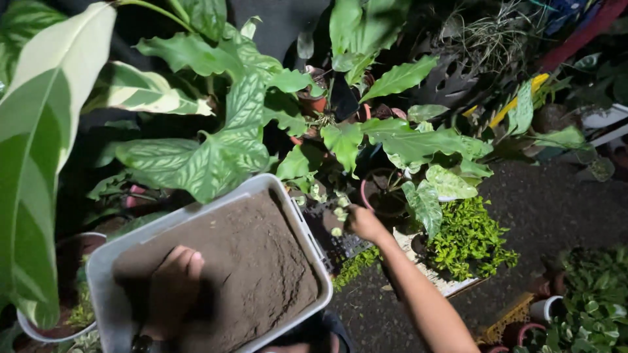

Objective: Planting small plant cuttings into a plastic container with soil.

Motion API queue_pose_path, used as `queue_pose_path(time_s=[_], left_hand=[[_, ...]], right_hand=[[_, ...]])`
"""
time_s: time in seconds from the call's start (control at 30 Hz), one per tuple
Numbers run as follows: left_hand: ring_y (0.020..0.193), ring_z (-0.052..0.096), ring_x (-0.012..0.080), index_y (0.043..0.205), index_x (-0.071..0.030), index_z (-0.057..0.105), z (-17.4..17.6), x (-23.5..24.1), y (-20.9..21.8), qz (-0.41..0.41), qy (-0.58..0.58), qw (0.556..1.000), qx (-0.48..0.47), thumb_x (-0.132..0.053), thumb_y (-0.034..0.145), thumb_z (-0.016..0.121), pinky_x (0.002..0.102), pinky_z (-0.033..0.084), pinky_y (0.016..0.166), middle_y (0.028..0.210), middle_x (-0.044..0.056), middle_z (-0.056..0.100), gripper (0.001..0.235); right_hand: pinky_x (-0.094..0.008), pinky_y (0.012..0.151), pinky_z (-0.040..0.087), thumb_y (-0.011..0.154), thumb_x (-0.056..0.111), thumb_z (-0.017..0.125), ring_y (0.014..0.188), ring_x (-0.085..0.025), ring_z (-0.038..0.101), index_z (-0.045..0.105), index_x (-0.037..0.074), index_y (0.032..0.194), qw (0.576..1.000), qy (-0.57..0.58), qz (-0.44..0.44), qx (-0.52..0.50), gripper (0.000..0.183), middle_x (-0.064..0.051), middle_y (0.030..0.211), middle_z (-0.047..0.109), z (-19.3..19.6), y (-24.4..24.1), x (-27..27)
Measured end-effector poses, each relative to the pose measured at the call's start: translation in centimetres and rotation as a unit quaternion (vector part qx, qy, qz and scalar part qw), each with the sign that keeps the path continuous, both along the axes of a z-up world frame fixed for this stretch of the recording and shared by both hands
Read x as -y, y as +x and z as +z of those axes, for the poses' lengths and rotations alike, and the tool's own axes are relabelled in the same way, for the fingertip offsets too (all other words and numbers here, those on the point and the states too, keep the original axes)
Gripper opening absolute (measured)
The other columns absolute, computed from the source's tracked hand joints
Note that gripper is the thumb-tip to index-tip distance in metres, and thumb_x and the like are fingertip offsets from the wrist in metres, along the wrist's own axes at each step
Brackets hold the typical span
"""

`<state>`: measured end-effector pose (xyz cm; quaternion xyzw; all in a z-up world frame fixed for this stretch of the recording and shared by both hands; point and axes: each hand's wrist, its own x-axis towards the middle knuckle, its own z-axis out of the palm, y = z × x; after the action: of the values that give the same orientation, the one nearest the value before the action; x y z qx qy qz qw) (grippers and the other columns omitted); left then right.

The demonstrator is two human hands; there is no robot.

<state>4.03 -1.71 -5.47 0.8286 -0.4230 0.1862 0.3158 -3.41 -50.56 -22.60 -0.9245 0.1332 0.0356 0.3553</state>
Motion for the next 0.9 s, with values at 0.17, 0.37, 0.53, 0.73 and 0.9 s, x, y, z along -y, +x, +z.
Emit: queue_pose_path(time_s=[0.17,0.37,0.53,0.73,0.9], left_hand=[[0.088,0.063,0.0427,0.088,-0.005,0.060,-2.5,-0.5,-0.3,0.143,0.038,0.972,-0.180,-0.021,0.098,0.057,0.047,0.052,0.076,0.090,0.019,0.062,0.019],[0.089,0.064,0.0418,0.089,-0.006,0.061,-3.6,-0.4,-0.3,0.136,0.023,0.977,-0.162,-0.020,0.097,0.057,0.047,0.053,0.078,0.092,0.018,0.064,0.017],[0.087,0.064,0.0411,0.087,-0.006,0.061,-6.0,-0.8,0.6,0.133,0.037,0.979,-0.147,-0.020,0.097,0.056,0.047,0.053,0.077,0.090,0.017,0.063,0.018],[0.085,0.063,0.0409,0.081,-0.007,0.056,-5.8,-1.7,0.7,0.102,0.086,0.986,-0.103,-0.022,0.099,0.051,0.048,0.052,0.076,0.084,0.017,0.059,0.024],[0.079,0.061,0.0409,0.074,-0.006,0.058,-3.5,-1.0,0.2,0.164,0.057,0.977,-0.127,-0.022,0.099,0.054,0.047,0.050,0.069,0.081,0.018,0.061,0.031]], right_hand=[[-0.056,0.081,0.053,0.086,0.015,0.060,0.092,-0.051,0.067,0.062,-0.004,0.106,0.999,-0.018,0.029,-0.009,0.028,-0.034,0.096,0.067,-10.9,3.3,-1.3],[-0.055,0.083,0.054,0.082,0.021,0.063,0.095,-0.050,0.067,0.067,-0.004,0.095,0.998,-0.016,0.030,-0.044,0.028,-0.034,0.099,0.068,-20.3,7.1,-2.5],[-0.052,0.085,0.056,0.084,0.022,0.061,0.094,-0.047,0.070,0.072,-0.005,0.091,0.991,-0.057,0.100,-0.070,0.030,-0.032,0.100,0.071,-25.0,9.4,-3.0],[-0.051,0.092,0.054,0.083,0.021,0.061,0.104,-0.046,0.067,0.071,-0.006,0.100,0.997,-0.043,0.015,-0.067,0.034,-0.032,0.108,0.070,-26.1,10.6,-3.7],[-0.047,0.096,0.052,0.083,0.017,0.051,0.107,-0.043,0.065,0.068,-0.001,0.123,0.995,0.099,-0.002,0.008,0.047,-0.031,0.118,0.069,-23.4,9.0,-3.7]])
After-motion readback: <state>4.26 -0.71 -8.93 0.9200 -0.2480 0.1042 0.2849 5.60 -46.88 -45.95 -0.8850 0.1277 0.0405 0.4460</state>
